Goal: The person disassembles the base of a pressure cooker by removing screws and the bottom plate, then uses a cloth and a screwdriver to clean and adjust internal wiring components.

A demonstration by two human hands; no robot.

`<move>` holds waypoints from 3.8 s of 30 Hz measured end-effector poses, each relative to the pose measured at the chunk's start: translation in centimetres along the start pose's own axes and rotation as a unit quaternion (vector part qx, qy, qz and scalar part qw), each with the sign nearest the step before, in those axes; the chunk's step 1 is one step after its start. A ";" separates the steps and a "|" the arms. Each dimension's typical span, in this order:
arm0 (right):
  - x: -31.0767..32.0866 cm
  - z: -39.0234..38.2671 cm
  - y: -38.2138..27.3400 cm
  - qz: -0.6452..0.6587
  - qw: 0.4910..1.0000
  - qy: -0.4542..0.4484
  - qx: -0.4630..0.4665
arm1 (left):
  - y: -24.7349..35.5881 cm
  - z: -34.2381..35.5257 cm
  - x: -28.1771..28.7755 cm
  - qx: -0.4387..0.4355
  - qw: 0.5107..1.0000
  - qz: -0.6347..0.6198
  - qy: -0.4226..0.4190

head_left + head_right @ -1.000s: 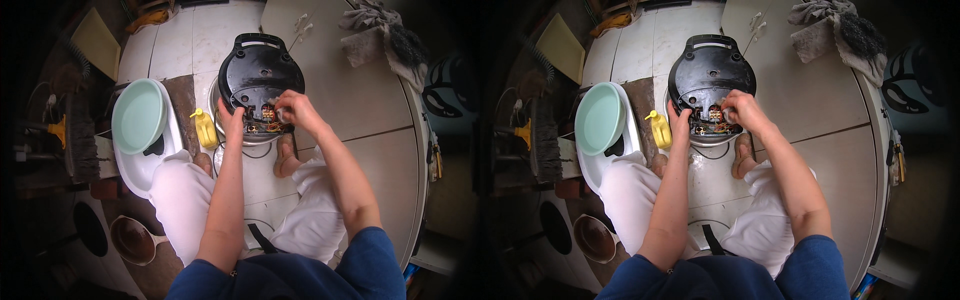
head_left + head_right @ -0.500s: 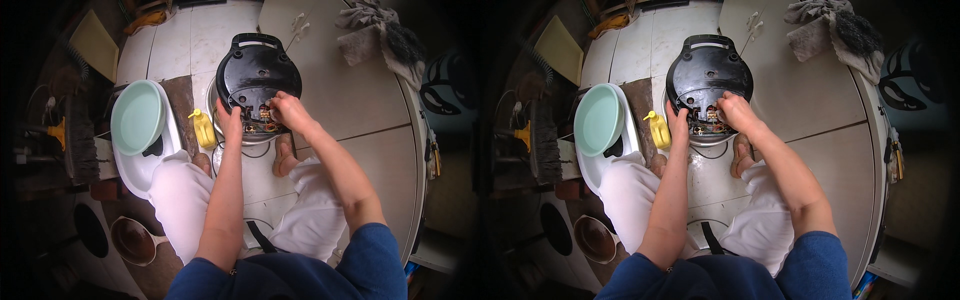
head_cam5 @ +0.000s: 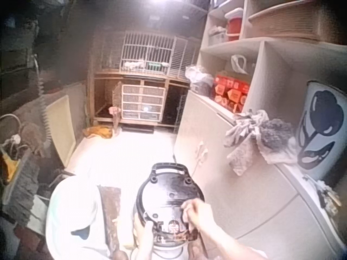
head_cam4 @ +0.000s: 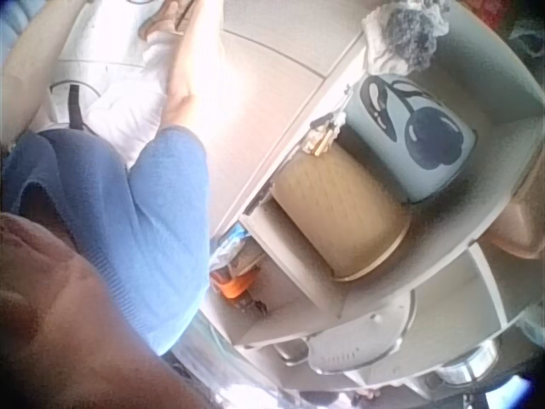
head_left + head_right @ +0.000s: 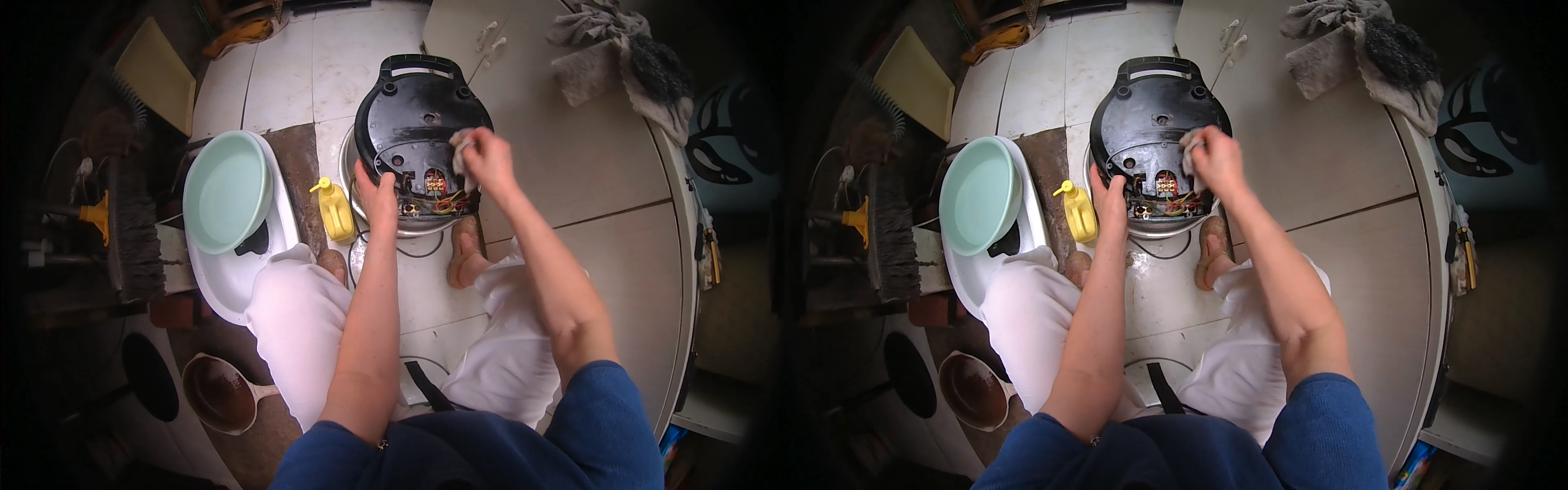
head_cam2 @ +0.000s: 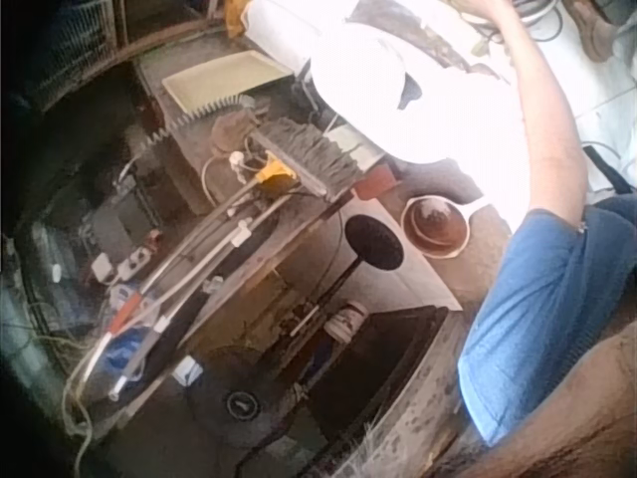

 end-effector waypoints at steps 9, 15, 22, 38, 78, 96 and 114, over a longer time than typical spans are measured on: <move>2.2 1.5 3.2 0.225 0.974 -0.022 0.004 | -0.2 -0.1 -0.9 0.008 1.000 0.005 -0.005; -1.4 -2.5 -1.7 -0.050 0.980 -0.119 0.152 | -0.4 0.0 -0.6 0.012 1.000 0.005 -0.006; -2.3 -3.8 -3.7 -0.153 0.943 -0.137 0.263 | -0.4 0.0 -0.6 0.004 1.000 0.022 0.009; -3.4 -1.3 -2.8 -0.305 0.930 0.033 0.202 | -0.5 -0.2 -1.1 0.010 0.999 0.031 -0.005; 6.8 -0.3 5.5 -0.072 0.992 -0.023 -0.099 | 1.0 -1.0 -0.8 0.021 0.996 0.088 -0.003; 2.8 -4.2 7.8 -0.060 0.966 -0.152 -0.198 | 2.0 -1.4 -0.7 0.033 0.996 0.088 0.000; -0.5 -7.0 5.7 -0.148 0.985 0.013 -0.092 | 1.7 -1.4 -0.2 0.036 0.995 0.095 0.010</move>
Point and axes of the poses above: each hand's wrist, its own z-axis towards the middle knuckle, its own x-axis out of the back of the hand, y = z × x, the point moved 10 cm from there along z, towards the middle knuckle, and after that the axes turned 4 degrees about -x, right-handed, at the moved point
